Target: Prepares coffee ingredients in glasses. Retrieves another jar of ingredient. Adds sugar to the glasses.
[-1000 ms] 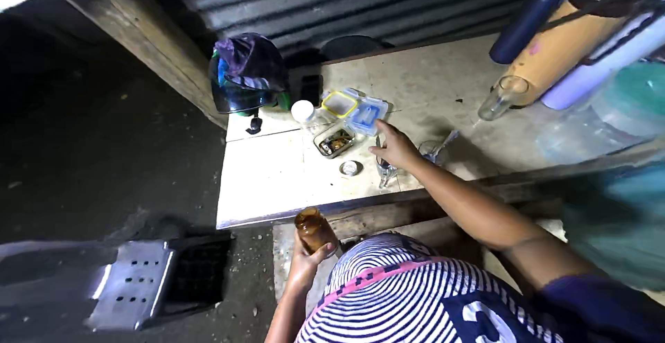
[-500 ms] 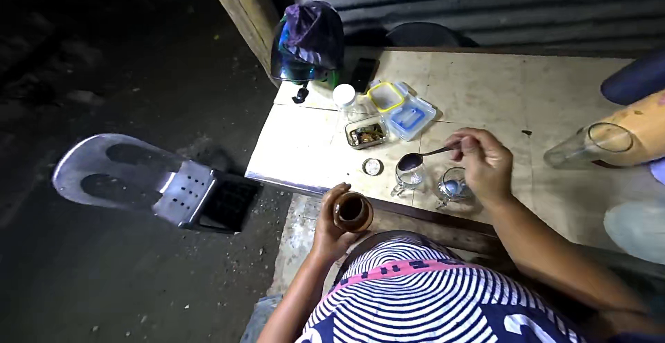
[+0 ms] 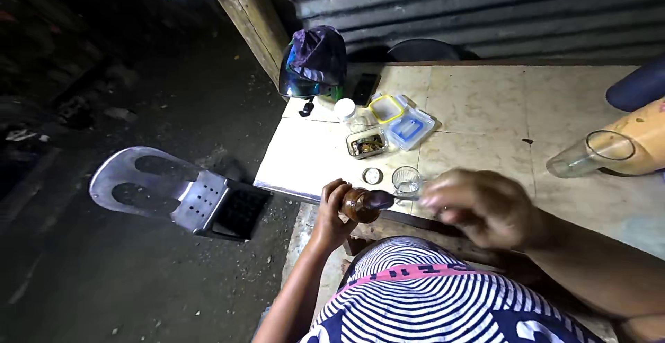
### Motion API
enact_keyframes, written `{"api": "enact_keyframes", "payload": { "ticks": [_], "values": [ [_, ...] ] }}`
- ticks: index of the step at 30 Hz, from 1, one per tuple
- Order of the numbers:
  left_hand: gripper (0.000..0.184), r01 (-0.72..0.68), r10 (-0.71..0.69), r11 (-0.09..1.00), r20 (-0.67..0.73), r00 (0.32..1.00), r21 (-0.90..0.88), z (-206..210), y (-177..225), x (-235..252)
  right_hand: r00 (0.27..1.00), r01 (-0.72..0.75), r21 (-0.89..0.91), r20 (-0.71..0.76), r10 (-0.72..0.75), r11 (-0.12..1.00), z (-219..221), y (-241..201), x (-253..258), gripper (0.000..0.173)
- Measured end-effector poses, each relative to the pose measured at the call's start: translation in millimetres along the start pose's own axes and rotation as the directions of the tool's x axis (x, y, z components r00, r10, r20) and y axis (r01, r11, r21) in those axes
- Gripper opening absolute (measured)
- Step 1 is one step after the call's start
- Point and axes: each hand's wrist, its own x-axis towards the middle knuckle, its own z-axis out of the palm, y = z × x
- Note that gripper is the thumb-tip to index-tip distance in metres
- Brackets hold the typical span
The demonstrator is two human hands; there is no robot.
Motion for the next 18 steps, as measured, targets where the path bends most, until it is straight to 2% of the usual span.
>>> {"api": "enact_keyframes", "payload": {
  "ticks": [2,4,6,9,11,13,14,16,18],
  "values": [
    [0.068,0.004,-0.004,1.0,0.08,0.997,-0.011,-6,9,7,0.973,0.201,-0.041,0.122,-0.195,0.979,10,0,4,0.019],
    [0.069,0.01,0.004,0.997,0.183,0.983,-0.075,-14,16,13,0.929,0.317,0.005,0.198,-0.312,0.948,18,3,7,0.016],
    [0.07,0.026,0.018,0.988,0.276,0.961,-0.154,-21,22,18,0.901,0.361,0.038,0.244,-0.359,0.932,24,7,8,0.018],
    [0.078,0.118,-0.028,0.974,0.415,0.909,-0.192,-31,33,22,0.928,0.306,0.078,0.196,-0.315,0.949,32,18,4,0.018],
    [0.074,0.162,-0.036,0.962,0.489,0.871,-0.218,-34,34,24,0.969,0.183,0.149,0.14,-0.204,0.972,33,27,2,0.022],
    [0.072,0.292,-0.069,0.911,0.591,0.803,-0.291,-36,29,26,0.994,-0.047,0.242,0.105,0.022,0.969,37,36,-3,0.025],
    [0.072,0.398,-0.101,0.856,0.647,0.756,-0.33,-36,25,27,0.981,-0.193,0.303,0.091,0.173,0.933,42,40,-7,0.024],
    [0.07,0.601,-0.167,0.696,0.725,0.668,-0.394,-31,13,23,0.879,-0.458,0.449,0.099,0.467,0.767,52,50,-18,0.022],
    [0.069,0.709,-0.173,0.532,0.761,0.626,-0.463,-23,-3,14,0.712,-0.631,0.558,0.143,0.687,0.538,62,59,-28,0.026]
  ]
}}
